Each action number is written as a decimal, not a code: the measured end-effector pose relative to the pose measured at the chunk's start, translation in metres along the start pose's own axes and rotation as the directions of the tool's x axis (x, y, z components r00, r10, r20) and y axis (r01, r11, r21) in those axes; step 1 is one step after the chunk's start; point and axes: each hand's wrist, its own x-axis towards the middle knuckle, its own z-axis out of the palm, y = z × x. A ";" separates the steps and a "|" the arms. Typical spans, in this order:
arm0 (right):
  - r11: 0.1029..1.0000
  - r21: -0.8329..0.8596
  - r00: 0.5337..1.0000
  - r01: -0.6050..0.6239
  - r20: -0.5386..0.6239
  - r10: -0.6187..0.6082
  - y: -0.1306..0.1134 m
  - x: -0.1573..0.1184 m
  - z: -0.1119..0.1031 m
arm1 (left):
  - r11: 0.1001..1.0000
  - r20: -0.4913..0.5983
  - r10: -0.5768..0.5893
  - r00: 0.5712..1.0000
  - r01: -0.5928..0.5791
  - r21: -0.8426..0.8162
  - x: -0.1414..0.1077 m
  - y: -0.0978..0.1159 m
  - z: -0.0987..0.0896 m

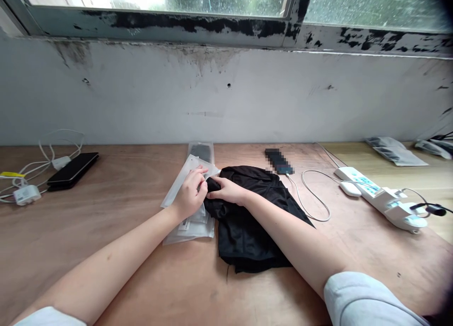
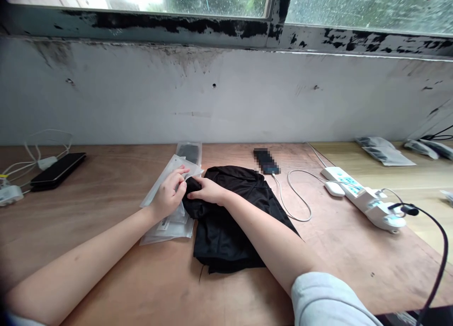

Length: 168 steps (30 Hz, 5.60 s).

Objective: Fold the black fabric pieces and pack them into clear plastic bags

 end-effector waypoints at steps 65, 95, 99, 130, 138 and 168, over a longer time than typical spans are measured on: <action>0.839 -0.483 0.952 -0.250 -0.279 0.123 -0.007 -0.007 -0.007 | 0.949 0.428 -0.252 0.868 0.135 0.284 -0.015 -0.005 0.017; 0.591 -0.806 0.977 0.021 -0.108 -0.182 0.002 -0.005 -0.006 | 0.908 0.469 -0.208 0.858 -0.009 0.420 -0.017 0.003 0.023; 0.576 -0.816 0.996 0.048 -0.006 -0.090 -0.009 -0.009 -0.004 | 0.900 0.485 -0.224 0.846 -0.011 0.435 -0.016 0.003 0.022; 0.584 -0.810 0.982 0.051 0.146 0.117 -0.008 -0.014 -0.012 | 0.844 0.445 -0.300 0.844 0.016 0.537 -0.015 0.000 0.023; 0.573 -0.815 0.988 0.089 0.147 0.055 -0.006 -0.013 -0.019 | 0.847 0.448 -0.311 0.838 0.031 0.530 -0.016 -0.001 0.023; 0.558 -0.806 0.963 0.199 0.267 0.043 -0.036 -0.036 0.017 | 0.857 -0.091 -0.507 0.857 0.490 -0.159 -0.007 -0.038 0.006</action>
